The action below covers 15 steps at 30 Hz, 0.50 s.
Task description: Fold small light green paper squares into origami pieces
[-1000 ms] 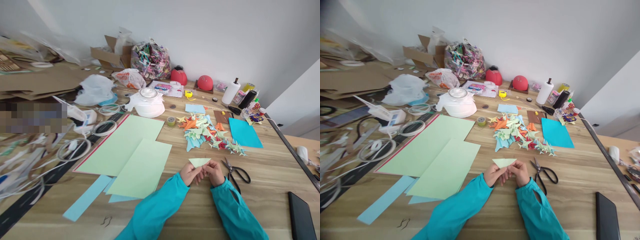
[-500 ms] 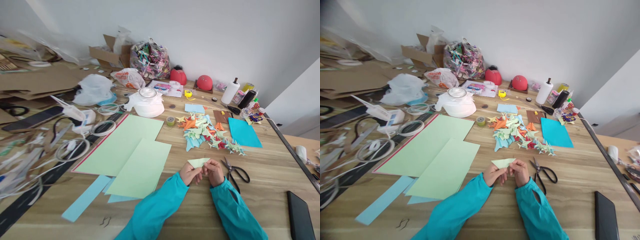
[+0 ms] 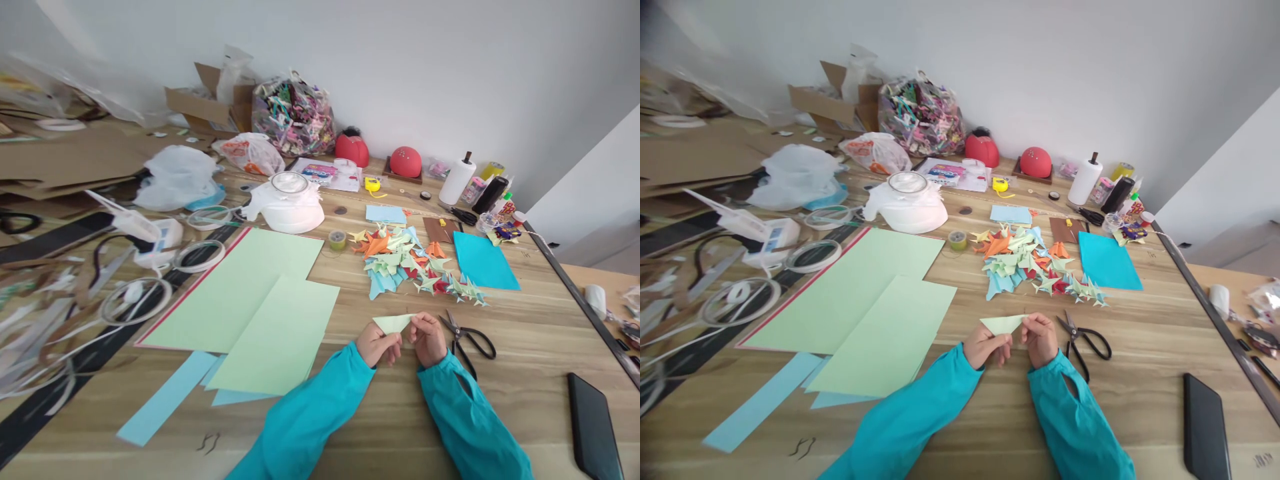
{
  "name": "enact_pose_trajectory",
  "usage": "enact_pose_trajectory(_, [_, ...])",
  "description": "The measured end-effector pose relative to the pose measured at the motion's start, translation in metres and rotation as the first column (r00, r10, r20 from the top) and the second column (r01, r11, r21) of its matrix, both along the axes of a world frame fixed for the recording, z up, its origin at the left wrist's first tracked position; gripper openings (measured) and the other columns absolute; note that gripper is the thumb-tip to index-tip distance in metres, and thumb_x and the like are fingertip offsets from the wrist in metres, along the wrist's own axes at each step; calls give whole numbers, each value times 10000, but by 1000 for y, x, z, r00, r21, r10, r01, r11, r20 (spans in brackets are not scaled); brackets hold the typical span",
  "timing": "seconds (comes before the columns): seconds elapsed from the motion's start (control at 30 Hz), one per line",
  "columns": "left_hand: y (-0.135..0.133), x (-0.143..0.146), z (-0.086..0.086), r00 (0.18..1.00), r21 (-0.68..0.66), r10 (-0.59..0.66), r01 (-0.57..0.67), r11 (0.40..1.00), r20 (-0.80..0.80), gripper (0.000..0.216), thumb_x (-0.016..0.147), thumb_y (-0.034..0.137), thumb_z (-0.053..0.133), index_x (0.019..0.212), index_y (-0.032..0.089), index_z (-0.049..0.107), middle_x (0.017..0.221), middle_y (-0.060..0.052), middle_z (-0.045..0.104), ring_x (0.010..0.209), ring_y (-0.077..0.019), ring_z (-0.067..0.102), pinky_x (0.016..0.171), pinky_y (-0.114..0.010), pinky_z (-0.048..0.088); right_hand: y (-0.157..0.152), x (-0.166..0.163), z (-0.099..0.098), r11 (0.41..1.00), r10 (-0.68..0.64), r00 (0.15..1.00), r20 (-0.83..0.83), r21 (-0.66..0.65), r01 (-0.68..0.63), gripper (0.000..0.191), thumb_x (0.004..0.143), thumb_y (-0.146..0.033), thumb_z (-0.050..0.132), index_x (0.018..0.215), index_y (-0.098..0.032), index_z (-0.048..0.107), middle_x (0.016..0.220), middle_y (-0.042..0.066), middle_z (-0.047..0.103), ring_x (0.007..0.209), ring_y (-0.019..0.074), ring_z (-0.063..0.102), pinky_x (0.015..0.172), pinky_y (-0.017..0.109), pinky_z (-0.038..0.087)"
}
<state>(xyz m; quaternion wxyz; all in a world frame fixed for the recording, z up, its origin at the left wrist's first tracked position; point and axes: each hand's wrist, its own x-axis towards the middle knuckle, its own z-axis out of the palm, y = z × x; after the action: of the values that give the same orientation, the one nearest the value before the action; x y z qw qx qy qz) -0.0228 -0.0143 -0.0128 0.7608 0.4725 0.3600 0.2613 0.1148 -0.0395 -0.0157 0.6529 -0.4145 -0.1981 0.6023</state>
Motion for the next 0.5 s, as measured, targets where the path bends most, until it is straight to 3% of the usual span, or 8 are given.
enact_pose_trajectory(0.5, [0,-1,4,1000,-11,10,-10,1000,-15,193,620,288,575,550,108,566,422,-24,572,312,-100,486,328,-205,374,0,2,-1,1000,-27,1000,-10,-9,27,129,637,-177,689,568,-153,583,417,-37,535,343,68,434,365,192,304])
